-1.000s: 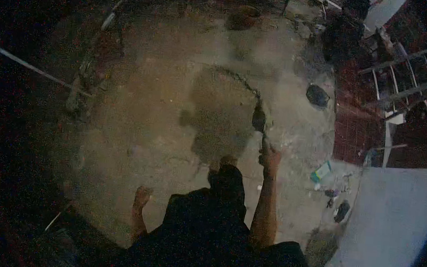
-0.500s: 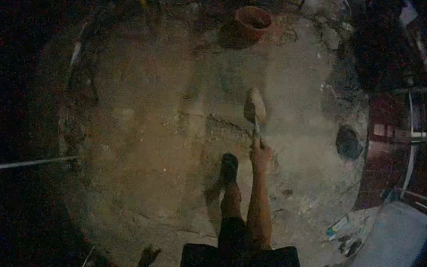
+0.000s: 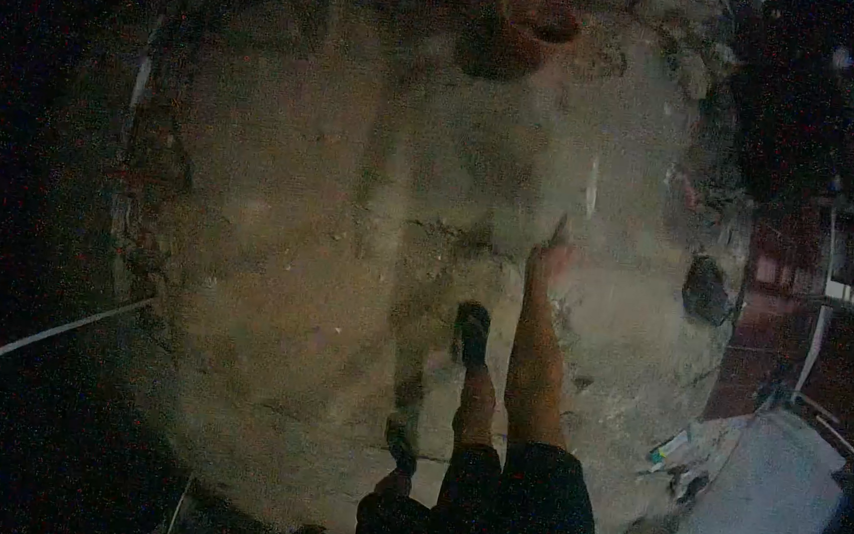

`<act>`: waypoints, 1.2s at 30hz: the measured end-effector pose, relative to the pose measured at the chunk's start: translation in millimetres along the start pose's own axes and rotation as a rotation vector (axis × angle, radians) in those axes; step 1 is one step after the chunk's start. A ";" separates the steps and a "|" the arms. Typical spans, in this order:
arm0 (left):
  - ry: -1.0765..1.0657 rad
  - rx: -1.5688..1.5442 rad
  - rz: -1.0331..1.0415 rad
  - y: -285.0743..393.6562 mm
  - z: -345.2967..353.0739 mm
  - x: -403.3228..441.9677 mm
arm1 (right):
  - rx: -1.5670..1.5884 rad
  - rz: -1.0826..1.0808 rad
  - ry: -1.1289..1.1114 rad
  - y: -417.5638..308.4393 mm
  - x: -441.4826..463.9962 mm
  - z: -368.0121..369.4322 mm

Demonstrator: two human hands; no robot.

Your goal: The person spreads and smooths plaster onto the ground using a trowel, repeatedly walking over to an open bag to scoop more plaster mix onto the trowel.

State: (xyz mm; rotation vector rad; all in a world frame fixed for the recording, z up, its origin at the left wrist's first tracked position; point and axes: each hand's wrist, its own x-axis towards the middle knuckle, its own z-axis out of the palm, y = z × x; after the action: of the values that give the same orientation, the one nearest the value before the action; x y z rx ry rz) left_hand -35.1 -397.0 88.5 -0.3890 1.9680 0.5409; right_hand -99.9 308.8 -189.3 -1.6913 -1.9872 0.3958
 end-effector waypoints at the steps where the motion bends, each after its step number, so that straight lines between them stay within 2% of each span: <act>1: 0.030 0.031 0.033 -20.1 -14.7 -24.5 | 0.021 0.018 -0.027 -8.7 -28.7 -54.2; 3: 0.088 0.076 0.100 -69.8 -41.2 -75.0 | -0.139 -0.087 -0.143 26.8 -107.8 -154.9; 4: 0.116 0.102 0.146 -92.2 -53.3 -97.6 | -0.057 0.033 -0.140 22.7 -158.6 -217.7; 5: 0.145 0.120 0.188 -115.0 -64.0 -118.8 | -0.150 0.096 -0.251 41.0 -198.4 -268.4; 6: 0.176 0.145 0.248 -136.4 -72.7 -134.9 | -0.257 0.262 -0.333 39.7 -237.6 -333.3; 8: 0.223 0.232 0.416 -168.1 -97.5 -151.6 | -0.378 0.249 -0.386 71.0 -344.8 -456.6; 10: 0.269 0.329 0.611 -199.2 -110.1 -158.8 | -0.117 0.823 -0.354 85.8 -444.0 -569.8; 11: 0.291 0.376 0.701 -214.8 -113.5 -161.5 | -0.101 0.856 -0.323 128.5 -510.5 -597.1; 12: 0.261 0.381 0.735 -216.8 -119.2 -162.0 | -0.187 0.746 -0.349 198.0 -588.0 -606.8; 14: 0.199 0.401 0.792 -232.1 -120.3 -171.2 | -0.260 0.673 -0.345 235.0 -699.3 -664.0; 16: 0.112 0.468 0.867 -249.6 -108.5 -183.5 | 0.118 1.084 -0.144 200.5 -801.4 -766.4; 17: 0.066 0.508 0.903 -260.5 -92.5 -190.3 | 0.131 1.140 -0.084 234.8 -860.8 -778.7; 19: -0.046 0.608 0.990 -278.2 -30.1 -215.6 | 0.052 1.159 0.260 324.2 -954.1 -811.8; 21: -0.233 0.759 1.074 -297.1 46.6 -216.2 | 0.453 1.315 0.417 290.9 -994.1 -908.0; 22: -0.334 0.845 1.098 -327.4 89.0 -216.9 | 0.403 1.323 0.551 347.4 -1048.9 -906.9; 23: -0.448 0.923 1.134 -371.2 133.4 -233.2 | 0.583 1.251 0.594 381.1 -1113.2 -946.7; 24: -0.544 1.051 1.188 -433.5 190.6 -306.6 | 0.476 1.328 0.680 412.8 -1175.6 -1005.7; 25: -0.856 1.095 1.236 -509.3 241.8 -416.3 | 0.369 1.406 0.767 442.7 -1237.4 -1067.4; 26: -1.143 1.099 1.237 -584.2 279.4 -489.1 | 0.444 1.431 0.745 457.9 -1286.3 -1137.9; 27: -1.198 1.102 1.106 -652.4 327.4 -511.0 | 0.448 1.501 0.847 474.0 -1343.5 -1173.8; 28: -1.267 1.207 1.113 -718.6 368.0 -551.7 | 0.334 1.400 1.001 490.3 -1403.7 -1201.8; 29: -1.253 1.312 1.216 -799.2 392.2 -600.7 | 0.207 1.279 1.100 506.6 -1470.0 -1232.7; 31: -1.277 1.525 1.509 -932.0 458.0 -662.1 | 0.274 1.396 1.173 526.1 -1563.5 -1311.2; 33: -1.382 1.675 1.809 -1039.2 501.1 -712.0 | 0.385 1.508 1.220 549.0 -1654.7 -1350.8; 35: -1.511 1.772 1.904 -1153.3 520.7 -773.9 | 0.182 1.504 1.381 574.4 -1755.4 -1373.5; 36: -1.457 1.803 1.672 -1205.7 527.4 -804.1 | 0.179 1.529 1.400 586.5 -1801.0 -1391.2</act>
State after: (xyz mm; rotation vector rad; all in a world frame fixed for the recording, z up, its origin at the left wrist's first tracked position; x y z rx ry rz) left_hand 1304.0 -1110.2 365.4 2.1713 0.2294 -0.2540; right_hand 1334.6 -1476.4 338.1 -2.0341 0.4339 -0.1811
